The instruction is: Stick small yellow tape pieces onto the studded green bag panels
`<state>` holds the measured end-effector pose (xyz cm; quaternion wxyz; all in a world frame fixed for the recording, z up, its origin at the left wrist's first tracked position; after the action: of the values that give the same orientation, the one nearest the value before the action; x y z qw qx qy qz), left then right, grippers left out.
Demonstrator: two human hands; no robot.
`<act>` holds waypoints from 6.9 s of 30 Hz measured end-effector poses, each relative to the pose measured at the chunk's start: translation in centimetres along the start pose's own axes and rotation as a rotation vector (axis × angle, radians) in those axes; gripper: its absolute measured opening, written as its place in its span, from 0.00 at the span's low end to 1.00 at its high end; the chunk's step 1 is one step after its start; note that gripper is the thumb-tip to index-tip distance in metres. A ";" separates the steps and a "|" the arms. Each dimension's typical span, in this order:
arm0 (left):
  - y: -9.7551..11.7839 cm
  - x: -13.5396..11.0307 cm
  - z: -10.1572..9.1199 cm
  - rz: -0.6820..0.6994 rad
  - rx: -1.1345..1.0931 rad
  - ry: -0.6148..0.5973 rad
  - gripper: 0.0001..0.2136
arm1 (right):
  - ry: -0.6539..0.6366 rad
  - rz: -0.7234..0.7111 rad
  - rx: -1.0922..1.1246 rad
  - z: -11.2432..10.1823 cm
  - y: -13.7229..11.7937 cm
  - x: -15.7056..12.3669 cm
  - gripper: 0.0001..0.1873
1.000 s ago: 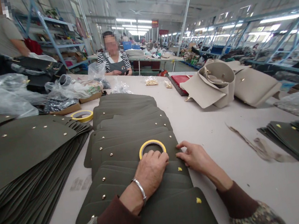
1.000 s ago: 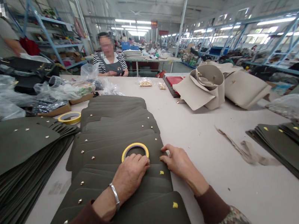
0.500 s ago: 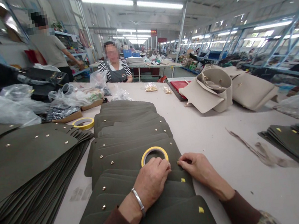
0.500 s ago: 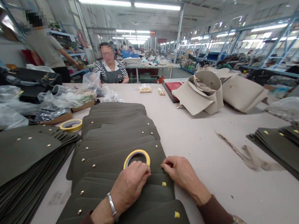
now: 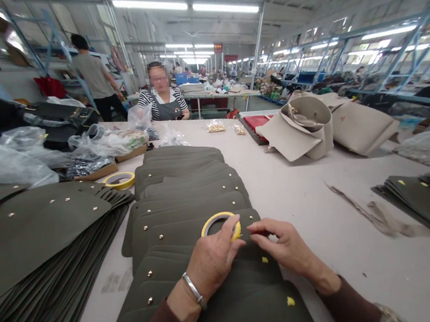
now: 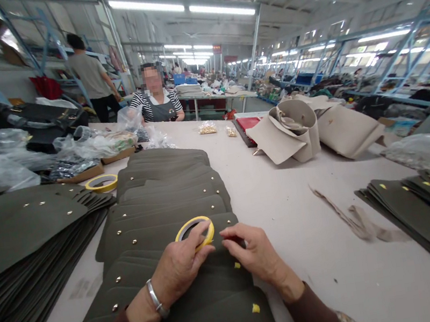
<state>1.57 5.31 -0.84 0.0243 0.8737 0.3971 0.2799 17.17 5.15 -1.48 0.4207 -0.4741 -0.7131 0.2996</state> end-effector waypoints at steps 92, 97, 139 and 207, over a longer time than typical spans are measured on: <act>0.1 -0.2 -0.6 0.007 0.015 -0.057 0.17 | 0.007 -0.354 -0.127 2.4 -3.9 0.1 0.08; 0.3 -0.2 -0.6 -0.007 -0.004 -0.116 0.08 | 0.075 -0.391 -0.246 2.4 -3.9 -0.1 0.08; -0.9 -0.4 1.0 -0.104 0.214 -0.376 0.06 | -0.182 0.368 -0.062 2.6 3.5 0.9 0.10; -0.8 -0.4 -0.1 -0.125 0.142 -0.121 0.09 | 0.115 0.545 0.472 1.9 4.5 3.2 0.16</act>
<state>0.80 5.58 -1.18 0.0037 0.8621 0.4673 0.1959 16.82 9.72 -5.07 0.4624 -0.5527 -0.4470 0.5300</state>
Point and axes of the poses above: each hand's wrist, its own x-axis towards the middle knuckle, its own z-axis out of the palm, y = z × x, the point moved 7 cm from there along x, towards the middle knuckle, and after that the axes turned 6 degrees about x, right-handed, at the moved point
